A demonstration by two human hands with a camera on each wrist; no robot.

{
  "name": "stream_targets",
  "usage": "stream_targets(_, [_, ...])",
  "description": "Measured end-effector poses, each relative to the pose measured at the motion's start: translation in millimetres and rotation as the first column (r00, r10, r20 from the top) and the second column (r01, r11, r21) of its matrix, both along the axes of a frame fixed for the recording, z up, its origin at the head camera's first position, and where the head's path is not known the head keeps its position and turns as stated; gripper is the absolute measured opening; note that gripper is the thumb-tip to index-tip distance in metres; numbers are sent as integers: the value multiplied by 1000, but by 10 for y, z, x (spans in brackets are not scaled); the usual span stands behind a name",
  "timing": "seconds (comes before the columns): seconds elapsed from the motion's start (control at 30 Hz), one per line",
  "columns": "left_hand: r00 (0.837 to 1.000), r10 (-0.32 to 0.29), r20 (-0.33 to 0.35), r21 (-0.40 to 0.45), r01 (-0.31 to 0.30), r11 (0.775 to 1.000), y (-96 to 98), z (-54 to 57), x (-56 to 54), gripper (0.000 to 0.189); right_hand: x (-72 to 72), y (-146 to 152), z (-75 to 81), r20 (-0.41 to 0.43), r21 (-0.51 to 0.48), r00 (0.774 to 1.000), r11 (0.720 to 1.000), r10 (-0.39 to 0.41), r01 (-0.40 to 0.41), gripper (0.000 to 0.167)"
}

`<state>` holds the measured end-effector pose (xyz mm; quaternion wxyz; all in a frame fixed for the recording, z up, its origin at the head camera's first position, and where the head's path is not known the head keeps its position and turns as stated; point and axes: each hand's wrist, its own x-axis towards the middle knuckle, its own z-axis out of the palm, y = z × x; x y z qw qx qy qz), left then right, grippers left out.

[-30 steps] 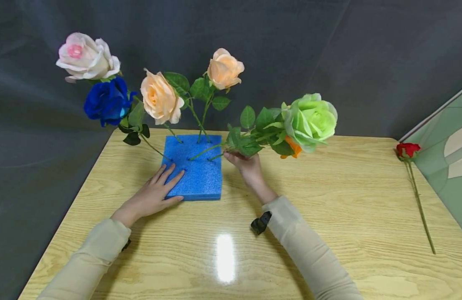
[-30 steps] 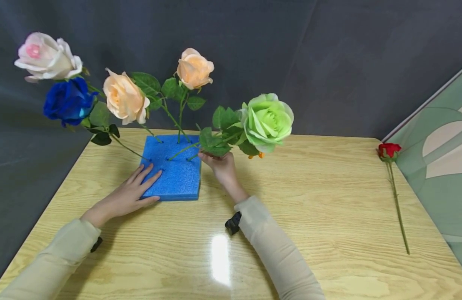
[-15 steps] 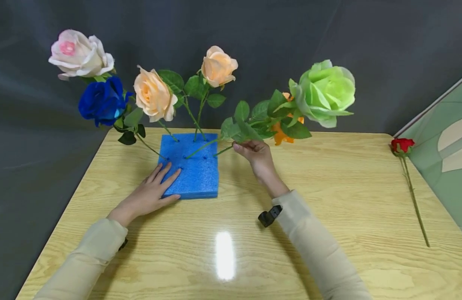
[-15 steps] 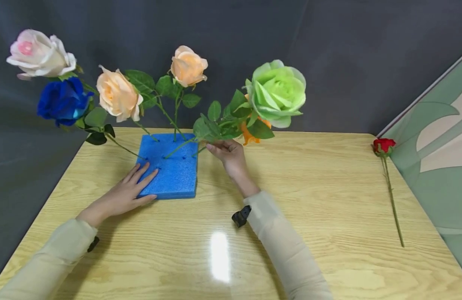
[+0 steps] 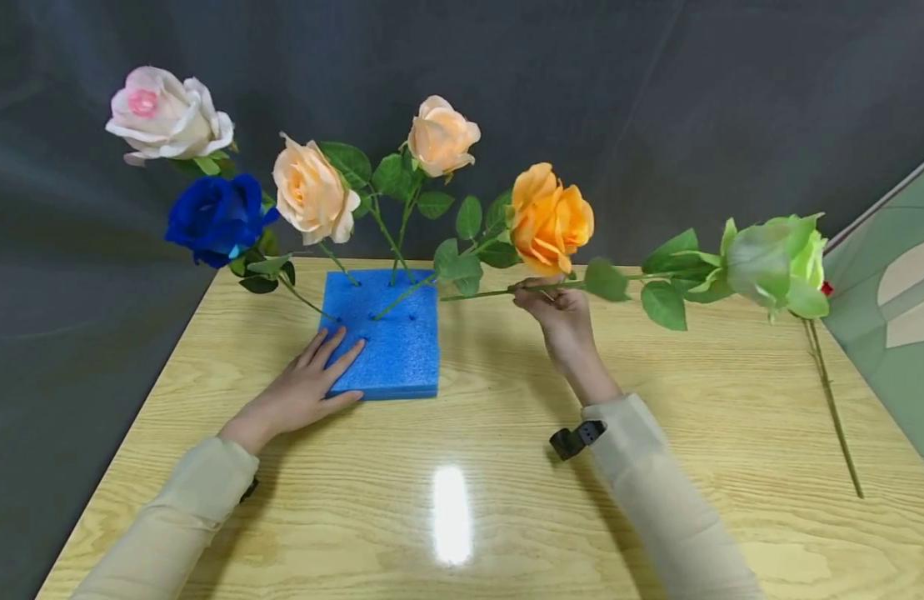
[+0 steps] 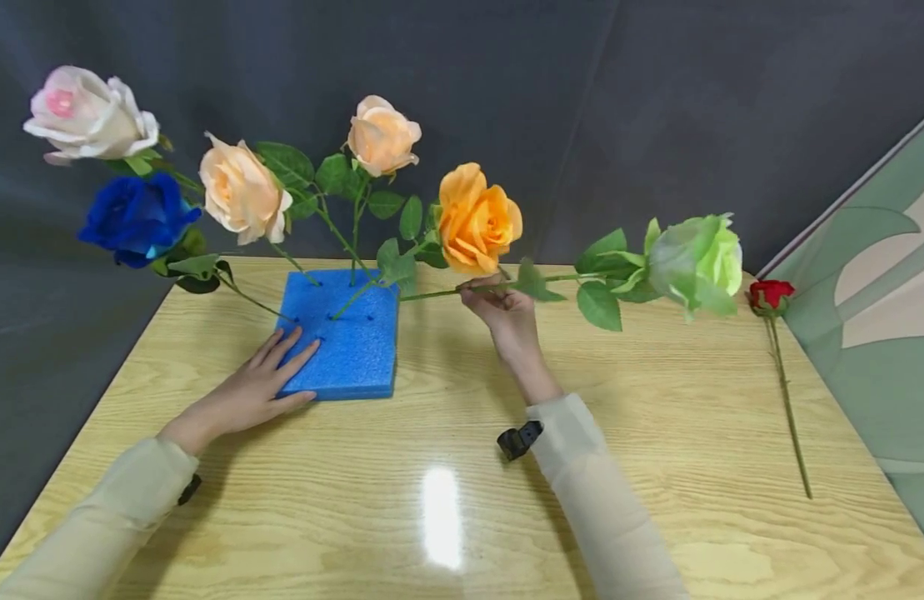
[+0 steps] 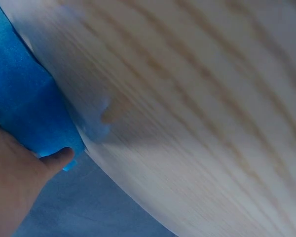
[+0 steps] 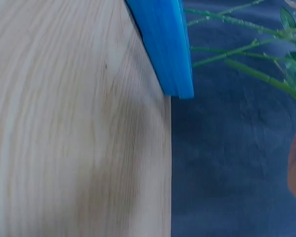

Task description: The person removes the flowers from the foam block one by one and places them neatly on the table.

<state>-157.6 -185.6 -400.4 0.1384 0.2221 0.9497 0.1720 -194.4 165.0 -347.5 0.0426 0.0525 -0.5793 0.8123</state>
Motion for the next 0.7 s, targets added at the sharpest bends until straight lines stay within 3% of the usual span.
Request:
stream_targets(0.17, [1000, -2, 5, 0, 2, 1000, 4, 11, 2, 78, -8, 156, -3, 36, -77, 997, 994, -74, 76, 35])
stream_targets(0.37, [1000, -8, 0, -7, 8, 1000, 1, 2, -4, 78, -24, 329, -49, 25, -69, 991, 989, -129, 130, 30])
stream_targets(0.53, [1000, -11, -9, -7, 11, 1000, -4, -15, -5, 78, -7, 461, -74, 33, -31, 987, 987, -156, 157, 27])
stream_targets(0.7, [1000, -13, -4, 4, 13, 1000, 4, -1, 8, 77, 28, 608, -76, 52, 72, 986, 986, -157, 153, 15])
